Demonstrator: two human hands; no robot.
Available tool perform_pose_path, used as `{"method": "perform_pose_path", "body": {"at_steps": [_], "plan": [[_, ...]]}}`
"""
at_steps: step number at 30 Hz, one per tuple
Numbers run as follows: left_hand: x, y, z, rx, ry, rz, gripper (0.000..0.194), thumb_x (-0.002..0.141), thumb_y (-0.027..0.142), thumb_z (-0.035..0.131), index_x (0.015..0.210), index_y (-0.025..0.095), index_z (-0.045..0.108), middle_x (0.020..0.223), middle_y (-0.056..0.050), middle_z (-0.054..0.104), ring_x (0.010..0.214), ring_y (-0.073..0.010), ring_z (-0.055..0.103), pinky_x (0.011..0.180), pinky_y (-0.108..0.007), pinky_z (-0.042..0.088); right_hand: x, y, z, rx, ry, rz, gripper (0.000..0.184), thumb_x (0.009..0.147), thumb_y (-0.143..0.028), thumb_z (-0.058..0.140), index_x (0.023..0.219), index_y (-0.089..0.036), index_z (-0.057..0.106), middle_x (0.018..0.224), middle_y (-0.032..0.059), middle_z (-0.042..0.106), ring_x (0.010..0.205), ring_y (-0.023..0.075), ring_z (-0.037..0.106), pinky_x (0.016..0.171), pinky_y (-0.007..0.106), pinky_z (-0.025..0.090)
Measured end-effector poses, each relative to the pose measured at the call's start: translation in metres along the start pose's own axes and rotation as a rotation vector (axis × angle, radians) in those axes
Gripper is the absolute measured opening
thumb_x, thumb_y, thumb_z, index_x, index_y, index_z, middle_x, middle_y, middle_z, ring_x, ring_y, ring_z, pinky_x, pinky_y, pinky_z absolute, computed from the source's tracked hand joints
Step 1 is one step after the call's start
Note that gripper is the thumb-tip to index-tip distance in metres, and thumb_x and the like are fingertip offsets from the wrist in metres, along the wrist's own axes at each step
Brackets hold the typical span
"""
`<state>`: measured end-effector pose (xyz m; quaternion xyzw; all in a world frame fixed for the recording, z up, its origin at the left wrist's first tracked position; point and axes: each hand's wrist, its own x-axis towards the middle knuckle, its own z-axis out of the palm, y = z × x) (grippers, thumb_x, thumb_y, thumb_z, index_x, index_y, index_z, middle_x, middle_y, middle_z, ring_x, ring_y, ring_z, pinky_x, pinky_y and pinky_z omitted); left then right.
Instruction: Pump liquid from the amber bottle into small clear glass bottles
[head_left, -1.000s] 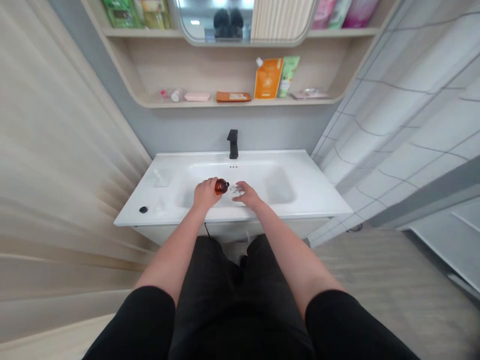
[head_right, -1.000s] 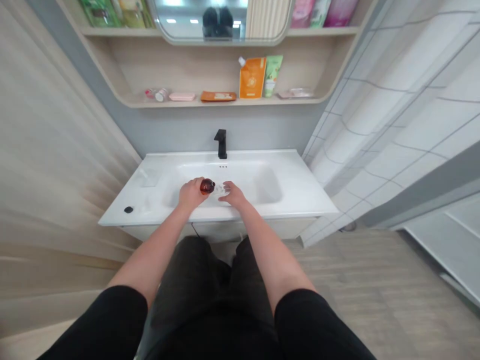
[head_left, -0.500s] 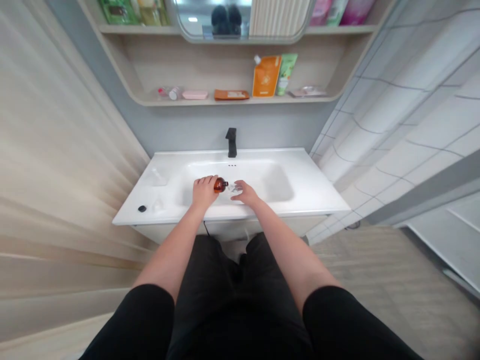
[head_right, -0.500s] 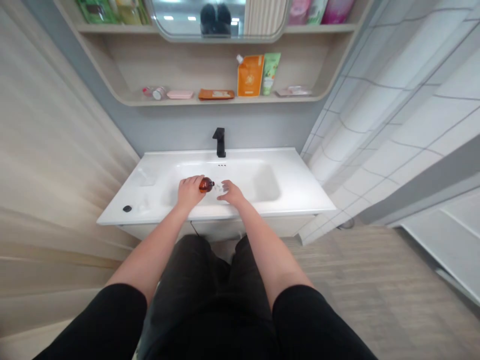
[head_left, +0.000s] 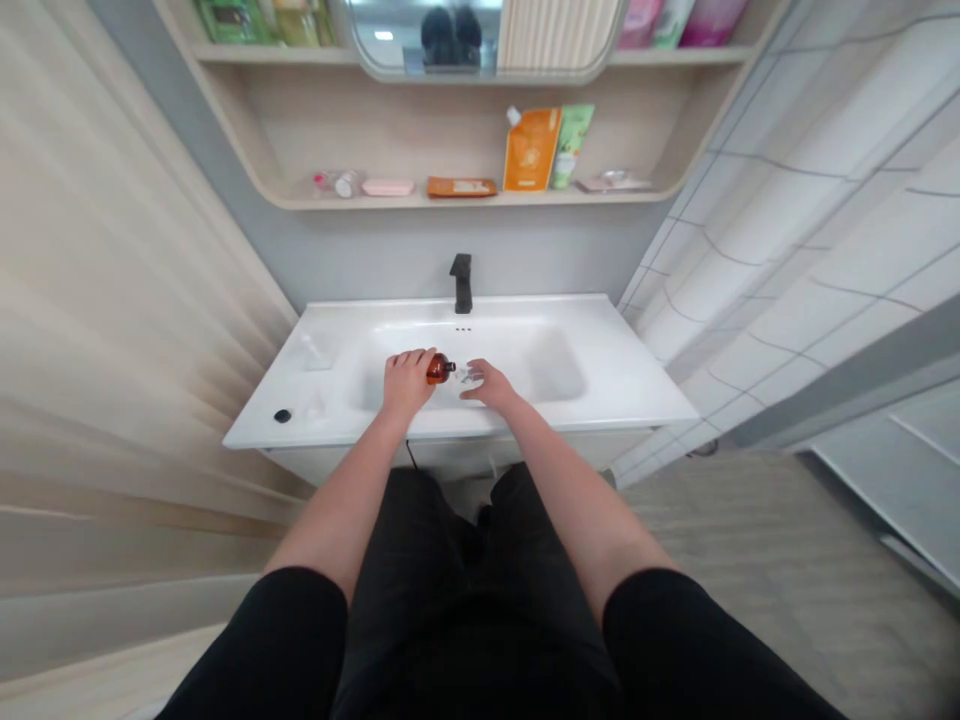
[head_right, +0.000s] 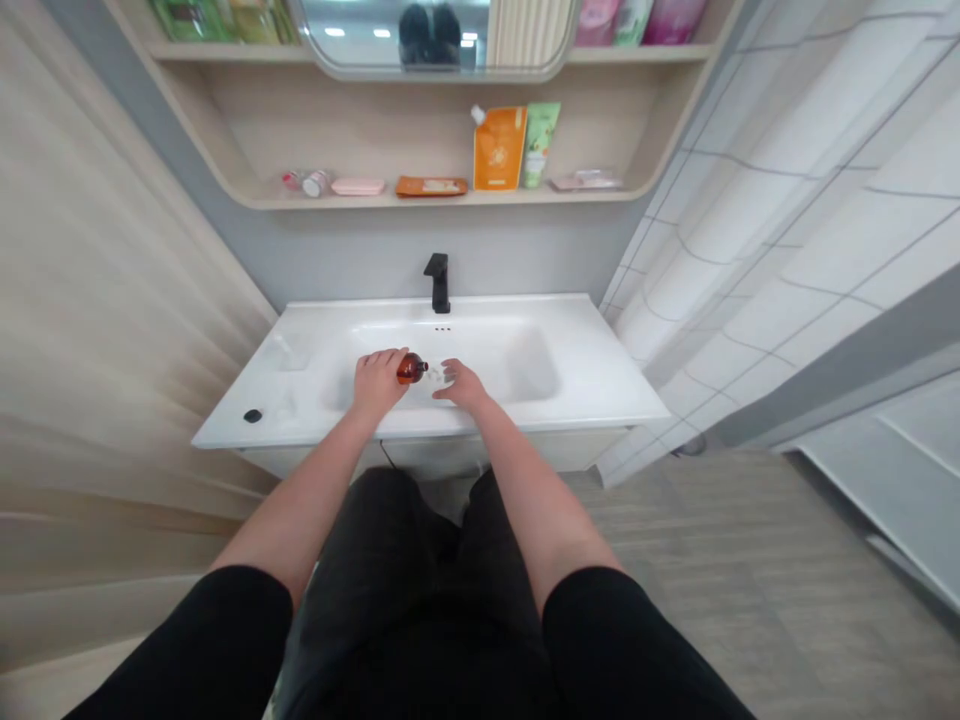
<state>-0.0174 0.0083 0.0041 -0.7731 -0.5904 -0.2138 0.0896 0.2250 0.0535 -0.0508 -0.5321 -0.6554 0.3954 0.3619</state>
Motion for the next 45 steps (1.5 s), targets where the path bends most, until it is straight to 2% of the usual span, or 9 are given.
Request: {"method": "perform_pose_path", "body": {"at_steps": [11,26,45], "plan": [[-0.0007,-0.0008,0.0011,-0.005,0.026,0.026,0.060,0.103,0.024,0.067,0.163,0.024,0.066,0.155,-0.018,0.075,0.143,-0.0398,0.065,0.120,-0.057,0.041,0.0029,0.0050,0.0023,0.000,-0.006,0.002,0.081,0.057,-0.020,0.107,0.130,-0.028,0.073,0.118,0.0029,0.079,0.109,0.0268,0.079,0.108,0.047,0.065],[-0.0009,-0.0013,0.0022,-0.018,0.040,0.022,0.061,0.102,0.022,0.066,0.163,0.025,0.068,0.154,-0.018,0.076,0.141,-0.0411,0.065,0.120,-0.059,0.041,0.0054,0.0092,0.0027,0.011,-0.007,-0.002,0.081,0.056,-0.022,0.107,0.129,-0.030,0.073,0.117,0.0010,0.079,0.108,0.0259,0.079,0.105,0.046,0.066],[-0.0009,0.0020,-0.0048,-0.045,0.009,0.005,0.063,0.102,0.022,0.063,0.165,0.026,0.067,0.157,-0.018,0.074,0.144,-0.0417,0.063,0.126,-0.059,0.039,0.0034,0.0022,0.0009,0.039,-0.021,0.034,0.081,0.056,-0.021,0.106,0.128,-0.030,0.071,0.118,0.0015,0.077,0.113,0.0275,0.078,0.112,0.050,0.064]]}}
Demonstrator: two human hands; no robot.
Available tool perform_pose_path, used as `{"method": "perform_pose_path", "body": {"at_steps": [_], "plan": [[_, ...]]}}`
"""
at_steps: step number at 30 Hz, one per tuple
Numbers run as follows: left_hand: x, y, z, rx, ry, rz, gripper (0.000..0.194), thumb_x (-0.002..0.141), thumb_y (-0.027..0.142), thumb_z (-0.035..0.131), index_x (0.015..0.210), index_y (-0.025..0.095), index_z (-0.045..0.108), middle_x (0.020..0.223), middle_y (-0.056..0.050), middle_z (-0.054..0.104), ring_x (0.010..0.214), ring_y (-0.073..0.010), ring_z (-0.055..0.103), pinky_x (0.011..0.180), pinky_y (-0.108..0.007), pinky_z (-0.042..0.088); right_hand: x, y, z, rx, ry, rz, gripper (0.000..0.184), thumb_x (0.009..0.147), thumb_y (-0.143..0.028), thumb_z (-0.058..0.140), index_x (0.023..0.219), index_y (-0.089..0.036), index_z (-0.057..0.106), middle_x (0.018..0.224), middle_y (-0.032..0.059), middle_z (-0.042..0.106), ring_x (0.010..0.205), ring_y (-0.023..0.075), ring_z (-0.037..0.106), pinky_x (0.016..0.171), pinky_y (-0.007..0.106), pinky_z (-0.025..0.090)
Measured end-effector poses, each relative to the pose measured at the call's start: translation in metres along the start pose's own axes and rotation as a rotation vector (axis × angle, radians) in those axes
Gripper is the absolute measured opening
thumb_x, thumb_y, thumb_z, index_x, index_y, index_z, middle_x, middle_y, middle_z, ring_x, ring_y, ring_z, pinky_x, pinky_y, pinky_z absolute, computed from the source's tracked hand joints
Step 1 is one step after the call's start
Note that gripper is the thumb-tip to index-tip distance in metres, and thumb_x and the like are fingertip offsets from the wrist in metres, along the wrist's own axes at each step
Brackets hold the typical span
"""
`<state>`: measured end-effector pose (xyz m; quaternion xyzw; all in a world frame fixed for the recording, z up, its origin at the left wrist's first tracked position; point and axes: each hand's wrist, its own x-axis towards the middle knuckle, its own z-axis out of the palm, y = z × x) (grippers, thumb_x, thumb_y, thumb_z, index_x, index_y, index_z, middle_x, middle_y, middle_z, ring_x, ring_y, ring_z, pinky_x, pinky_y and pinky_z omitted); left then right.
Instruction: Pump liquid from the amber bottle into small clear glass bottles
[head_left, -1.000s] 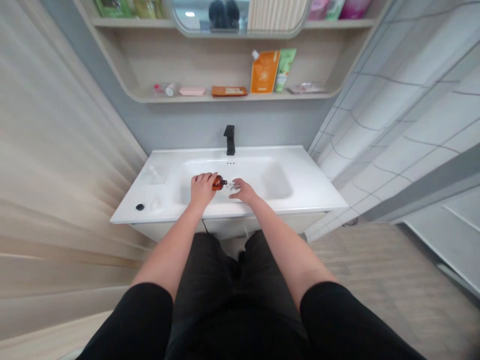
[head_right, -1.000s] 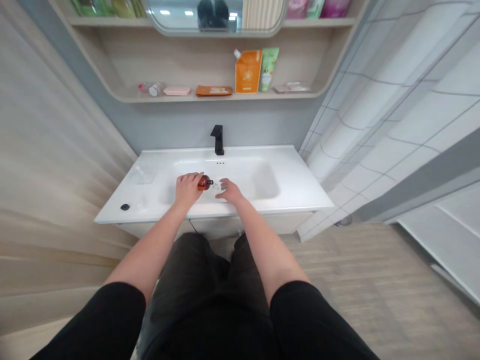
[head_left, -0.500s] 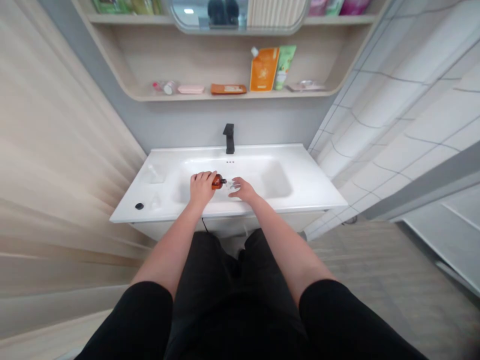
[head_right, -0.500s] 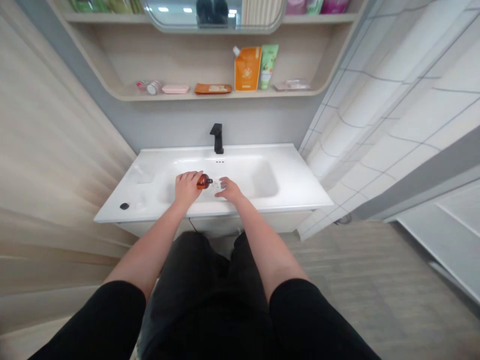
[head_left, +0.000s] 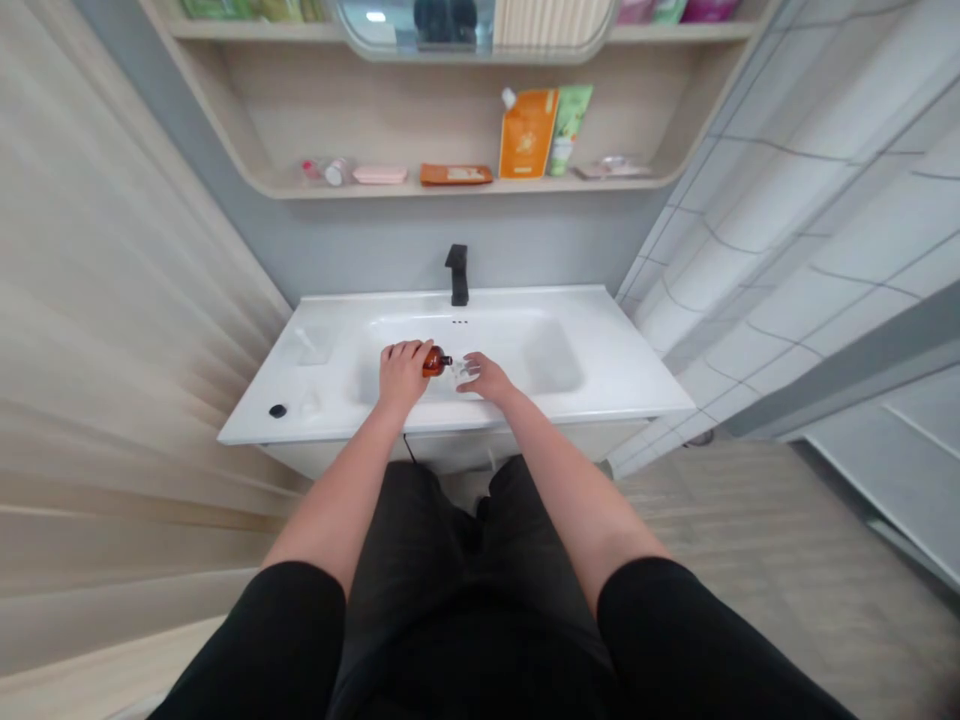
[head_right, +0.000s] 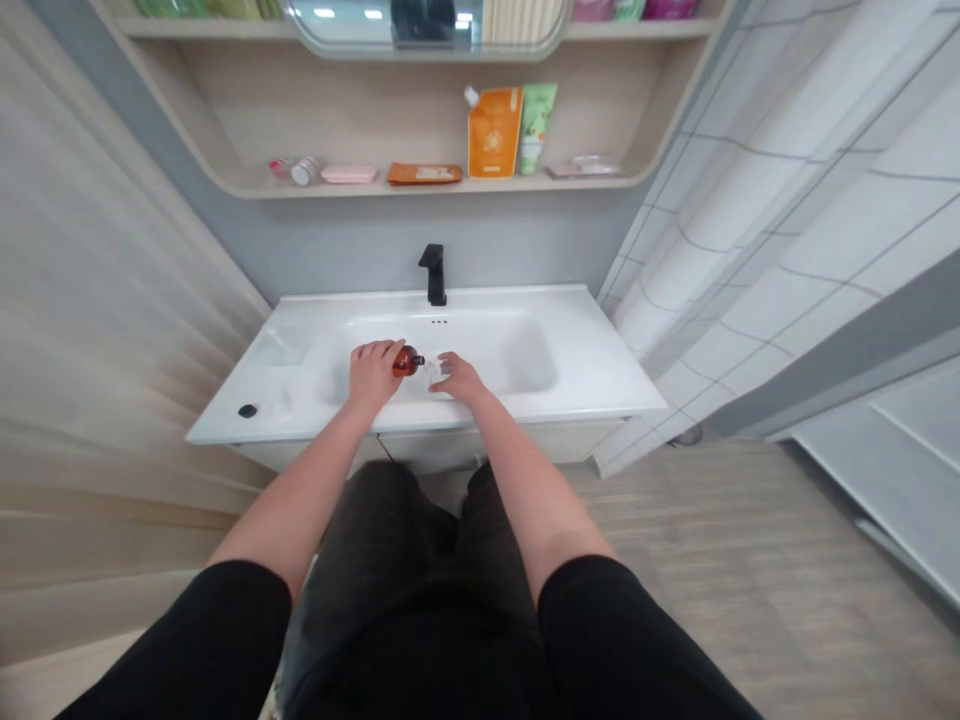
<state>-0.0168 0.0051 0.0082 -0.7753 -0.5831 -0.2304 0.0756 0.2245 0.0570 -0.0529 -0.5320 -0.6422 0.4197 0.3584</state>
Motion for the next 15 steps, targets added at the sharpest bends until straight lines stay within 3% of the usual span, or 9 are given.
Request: {"method": "perform_pose_path", "body": {"at_steps": [15], "plan": [[-0.0005,-0.0001,-0.0003,-0.004,0.012,0.009,0.061,0.103,0.020,0.060,0.164,0.025,0.067,0.158,-0.017,0.073,0.146,-0.0402,0.062,0.128,-0.058,0.037,-0.0023,-0.0039,-0.0001,0.011,0.022,0.017,0.080,0.052,-0.017,0.106,0.124,-0.029,0.073,0.112,-0.0002,0.077,0.112,0.0278,0.078,0.112,0.052,0.064]]}}
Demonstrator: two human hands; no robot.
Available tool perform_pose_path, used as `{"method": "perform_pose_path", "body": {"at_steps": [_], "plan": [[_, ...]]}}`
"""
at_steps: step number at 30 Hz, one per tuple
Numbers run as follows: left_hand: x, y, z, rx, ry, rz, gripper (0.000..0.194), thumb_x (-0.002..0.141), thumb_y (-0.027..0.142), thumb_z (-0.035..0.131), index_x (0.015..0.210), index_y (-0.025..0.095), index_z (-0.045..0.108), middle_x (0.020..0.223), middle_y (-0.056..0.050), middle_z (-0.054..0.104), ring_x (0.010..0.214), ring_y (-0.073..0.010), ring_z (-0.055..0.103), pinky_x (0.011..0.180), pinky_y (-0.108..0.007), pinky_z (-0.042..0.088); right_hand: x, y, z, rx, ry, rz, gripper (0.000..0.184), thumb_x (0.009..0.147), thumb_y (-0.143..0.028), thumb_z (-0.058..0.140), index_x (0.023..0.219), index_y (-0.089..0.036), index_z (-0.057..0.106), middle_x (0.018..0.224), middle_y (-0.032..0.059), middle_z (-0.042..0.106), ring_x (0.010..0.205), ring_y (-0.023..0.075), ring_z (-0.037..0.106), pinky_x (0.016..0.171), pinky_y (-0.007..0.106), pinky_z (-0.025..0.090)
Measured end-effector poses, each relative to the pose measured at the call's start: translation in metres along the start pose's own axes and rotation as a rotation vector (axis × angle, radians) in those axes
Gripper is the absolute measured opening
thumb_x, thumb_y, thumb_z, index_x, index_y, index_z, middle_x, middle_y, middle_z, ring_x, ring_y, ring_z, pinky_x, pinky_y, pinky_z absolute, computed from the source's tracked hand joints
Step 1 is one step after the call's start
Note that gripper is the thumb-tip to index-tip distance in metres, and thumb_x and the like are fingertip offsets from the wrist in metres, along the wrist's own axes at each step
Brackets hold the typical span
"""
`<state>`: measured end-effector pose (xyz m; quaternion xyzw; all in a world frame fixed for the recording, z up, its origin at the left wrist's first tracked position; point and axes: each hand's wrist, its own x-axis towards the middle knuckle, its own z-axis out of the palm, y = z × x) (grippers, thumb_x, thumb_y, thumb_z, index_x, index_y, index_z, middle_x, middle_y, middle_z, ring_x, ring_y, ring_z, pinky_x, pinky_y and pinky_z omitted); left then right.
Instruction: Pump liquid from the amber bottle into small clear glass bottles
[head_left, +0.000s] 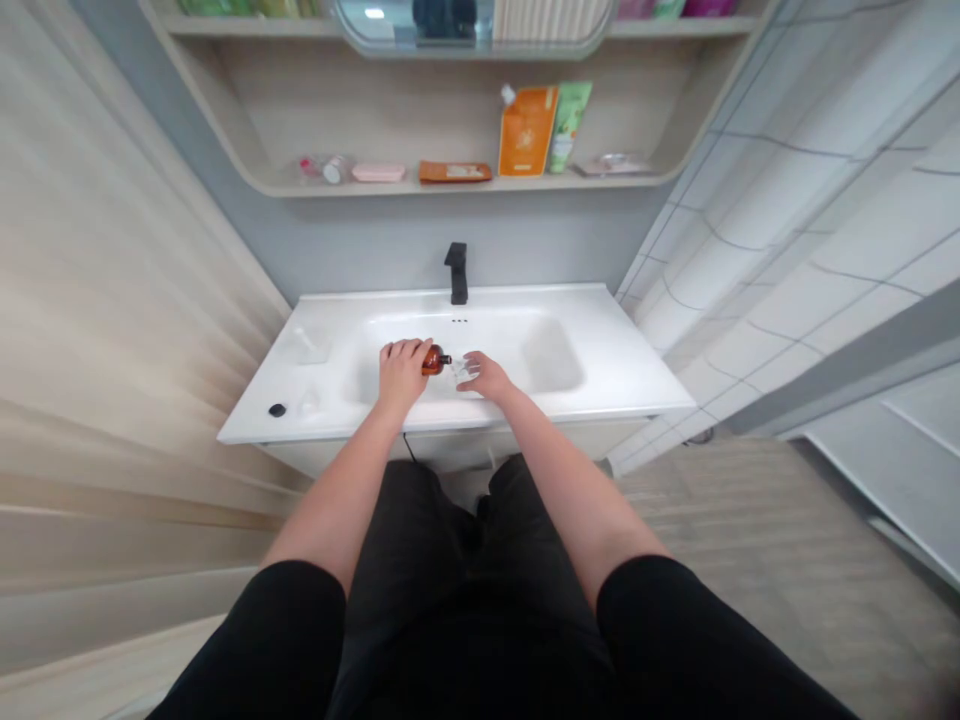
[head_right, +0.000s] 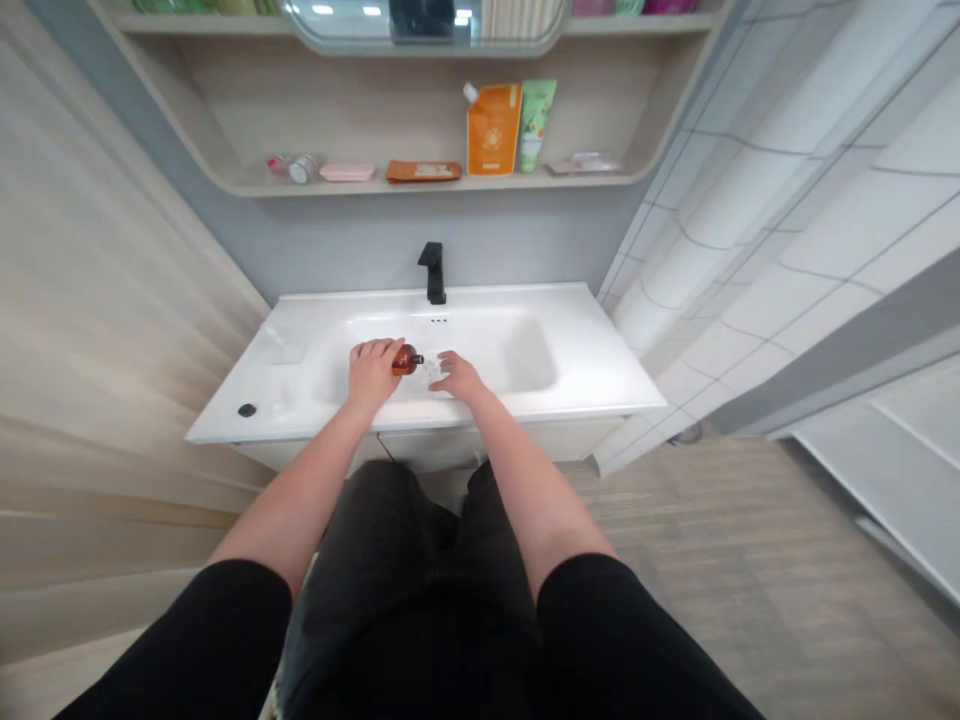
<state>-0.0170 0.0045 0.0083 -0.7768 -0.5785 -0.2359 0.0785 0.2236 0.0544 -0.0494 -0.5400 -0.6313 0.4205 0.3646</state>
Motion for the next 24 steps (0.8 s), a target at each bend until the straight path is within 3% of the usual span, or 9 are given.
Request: {"method": "perform_pose_path", "body": {"at_steps": [24], "plan": [[-0.0001,0.0017,-0.0024,-0.013,-0.001,-0.020,0.065,0.101,0.019,0.060,0.165,0.029,0.066,0.159,-0.017,0.072,0.150,-0.0406,0.060,0.133,-0.063,0.031,0.0022,0.0035,-0.0002,-0.038,-0.008,-0.004,0.082,0.051,-0.021,0.107,0.126,-0.029,0.073,0.114,-0.0004,0.077,0.111,0.0270,0.078,0.111,0.049,0.063]]}}
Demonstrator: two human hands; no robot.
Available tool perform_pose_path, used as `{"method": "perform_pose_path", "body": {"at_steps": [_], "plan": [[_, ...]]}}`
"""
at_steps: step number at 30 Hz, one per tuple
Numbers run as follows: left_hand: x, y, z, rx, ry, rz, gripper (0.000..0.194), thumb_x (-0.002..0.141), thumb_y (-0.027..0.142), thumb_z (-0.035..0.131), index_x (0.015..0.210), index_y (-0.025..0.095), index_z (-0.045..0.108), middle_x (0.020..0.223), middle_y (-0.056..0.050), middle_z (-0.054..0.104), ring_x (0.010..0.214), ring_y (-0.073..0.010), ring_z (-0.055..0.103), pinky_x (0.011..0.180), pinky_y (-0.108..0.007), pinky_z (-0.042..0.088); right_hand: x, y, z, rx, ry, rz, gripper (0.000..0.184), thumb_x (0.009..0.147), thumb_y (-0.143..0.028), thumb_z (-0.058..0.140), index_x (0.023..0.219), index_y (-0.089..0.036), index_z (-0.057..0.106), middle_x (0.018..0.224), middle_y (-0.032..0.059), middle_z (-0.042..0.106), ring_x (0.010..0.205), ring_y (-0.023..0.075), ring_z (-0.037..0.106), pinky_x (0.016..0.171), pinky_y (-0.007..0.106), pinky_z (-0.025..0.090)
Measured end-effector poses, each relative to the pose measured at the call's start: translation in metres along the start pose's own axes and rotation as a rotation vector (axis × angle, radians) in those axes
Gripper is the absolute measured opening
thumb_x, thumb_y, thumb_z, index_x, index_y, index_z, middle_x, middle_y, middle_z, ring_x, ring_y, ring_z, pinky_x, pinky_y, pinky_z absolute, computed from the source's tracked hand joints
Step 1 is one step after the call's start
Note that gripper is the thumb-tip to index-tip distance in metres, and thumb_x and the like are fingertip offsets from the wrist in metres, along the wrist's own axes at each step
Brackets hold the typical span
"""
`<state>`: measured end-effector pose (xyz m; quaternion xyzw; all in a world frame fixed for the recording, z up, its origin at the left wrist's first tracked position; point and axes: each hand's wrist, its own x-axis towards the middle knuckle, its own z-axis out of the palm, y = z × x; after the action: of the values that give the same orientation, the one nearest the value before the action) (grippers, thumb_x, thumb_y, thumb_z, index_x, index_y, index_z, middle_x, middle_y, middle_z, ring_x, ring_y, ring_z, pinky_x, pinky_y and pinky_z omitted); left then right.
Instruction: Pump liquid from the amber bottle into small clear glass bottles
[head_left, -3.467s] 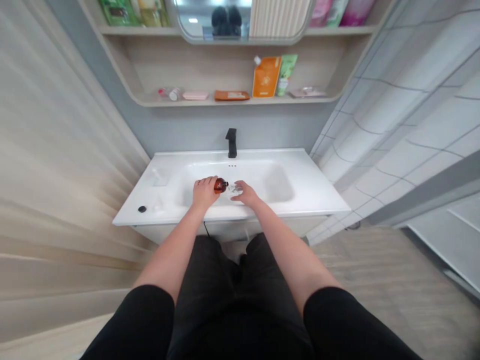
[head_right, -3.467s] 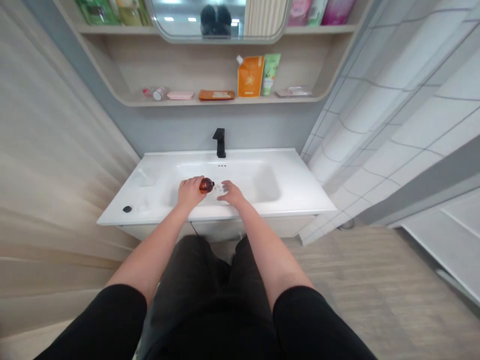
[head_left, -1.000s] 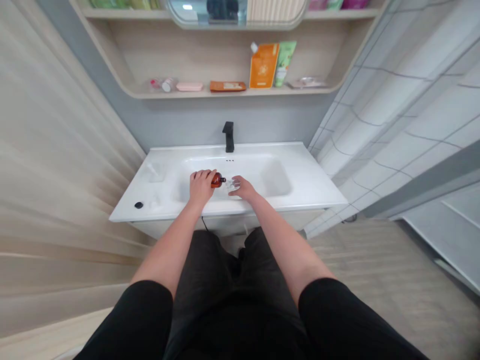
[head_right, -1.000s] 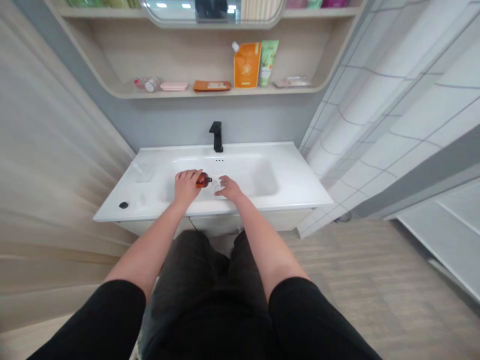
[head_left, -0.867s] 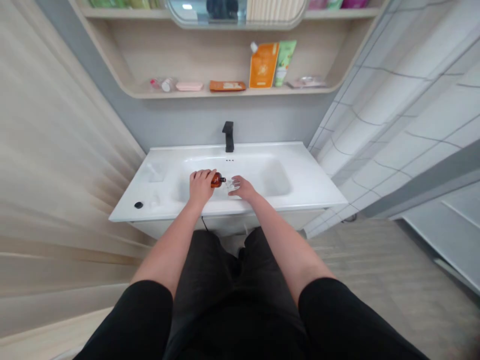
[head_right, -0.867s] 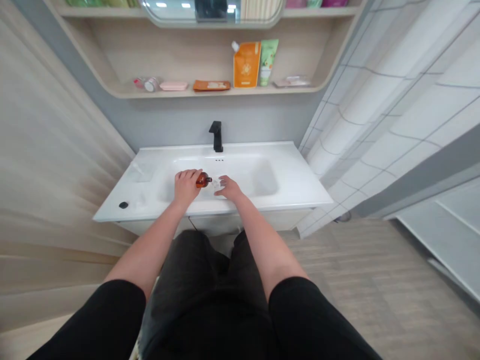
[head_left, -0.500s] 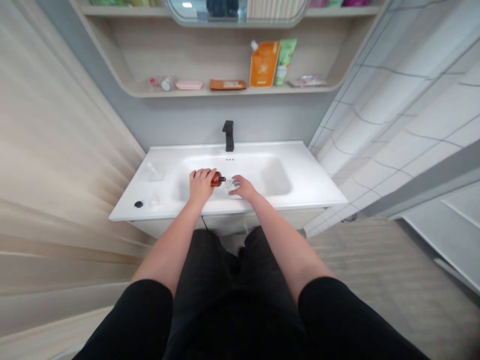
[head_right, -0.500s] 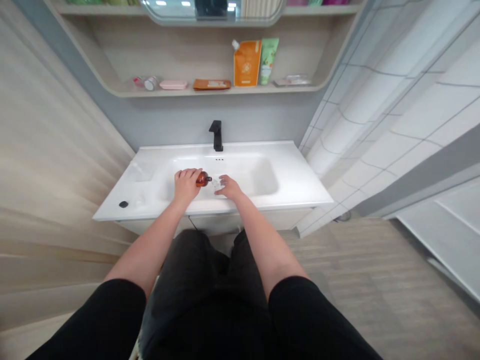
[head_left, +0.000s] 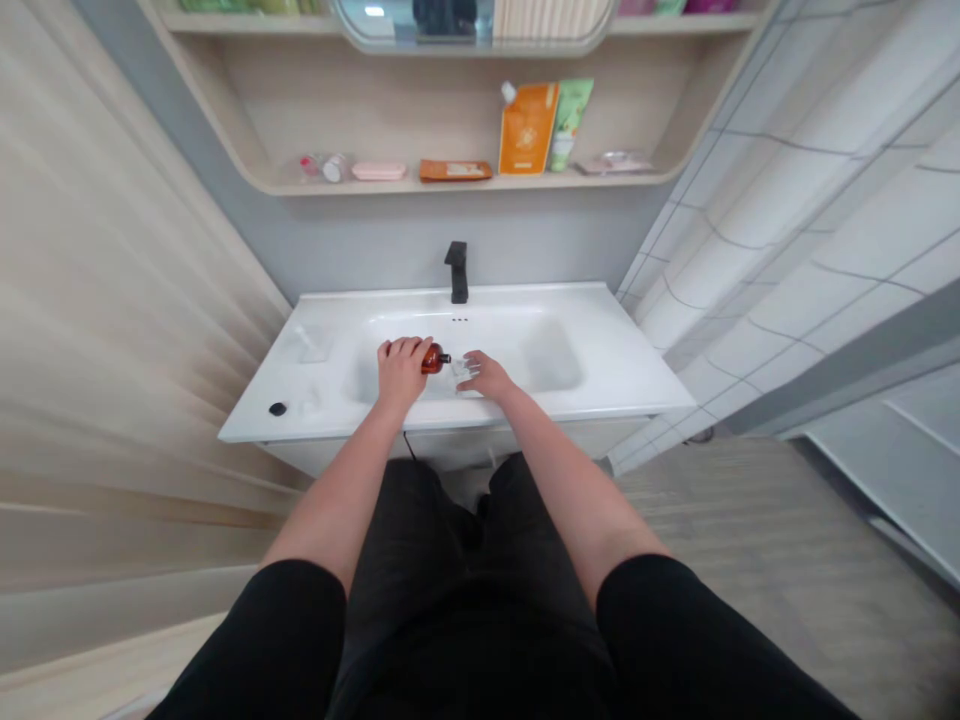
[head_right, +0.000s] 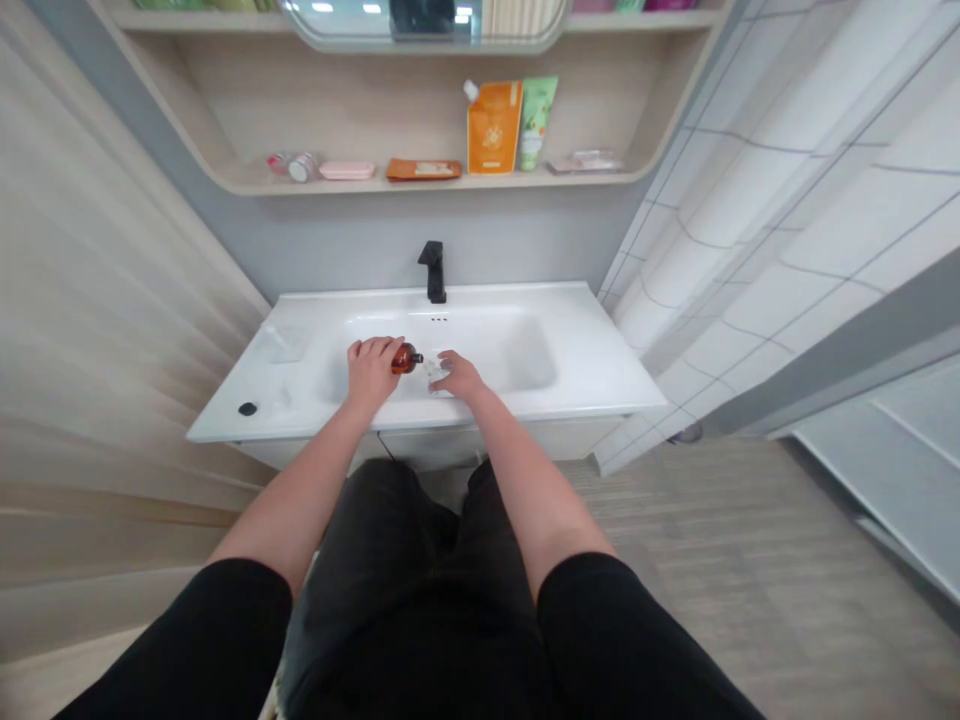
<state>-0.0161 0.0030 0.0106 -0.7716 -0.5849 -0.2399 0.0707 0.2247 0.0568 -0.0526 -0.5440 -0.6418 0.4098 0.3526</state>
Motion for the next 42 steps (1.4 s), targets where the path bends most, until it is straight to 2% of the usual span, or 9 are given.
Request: {"method": "perform_pose_path", "body": {"at_steps": [7,26,42], "plan": [[-0.0012,-0.0017,0.0048,0.011,0.034,-0.010,0.063,0.102,0.019,0.060,0.164,0.031,0.067,0.158,-0.017,0.073,0.150,-0.0422,0.059,0.135,-0.071,0.028,0.0015,0.0034,0.0005,-0.014,-0.002,-0.012,0.082,0.052,-0.022,0.108,0.126,-0.030,0.073,0.115,-0.0002,0.079,0.111,0.0273,0.078,0.111,0.048,0.063],[-0.0022,-0.0041,0.0091,0.027,0.044,-0.001,0.059,0.105,0.021,0.058,0.162,0.030,0.068,0.160,-0.017,0.072,0.151,-0.0416,0.058,0.139,-0.072,0.023,0.0017,0.0054,0.0006,-0.050,0.001,-0.020,0.081,0.054,-0.021,0.107,0.127,-0.029,0.073,0.117,0.0003,0.079,0.111,0.0266,0.078,0.111,0.046,0.062],[-0.0021,-0.0024,0.0047,0.027,0.045,0.014,0.059,0.104,0.019,0.056,0.162,0.028,0.068,0.160,-0.017,0.072,0.153,-0.0411,0.057,0.139,-0.072,0.024,-0.0005,0.0040,-0.0007,-0.072,-0.004,-0.025,0.079,0.056,-0.019,0.108,0.127,-0.029,0.073,0.121,0.0012,0.080,0.112,0.0268,0.079,0.111,0.045,0.062]]}}
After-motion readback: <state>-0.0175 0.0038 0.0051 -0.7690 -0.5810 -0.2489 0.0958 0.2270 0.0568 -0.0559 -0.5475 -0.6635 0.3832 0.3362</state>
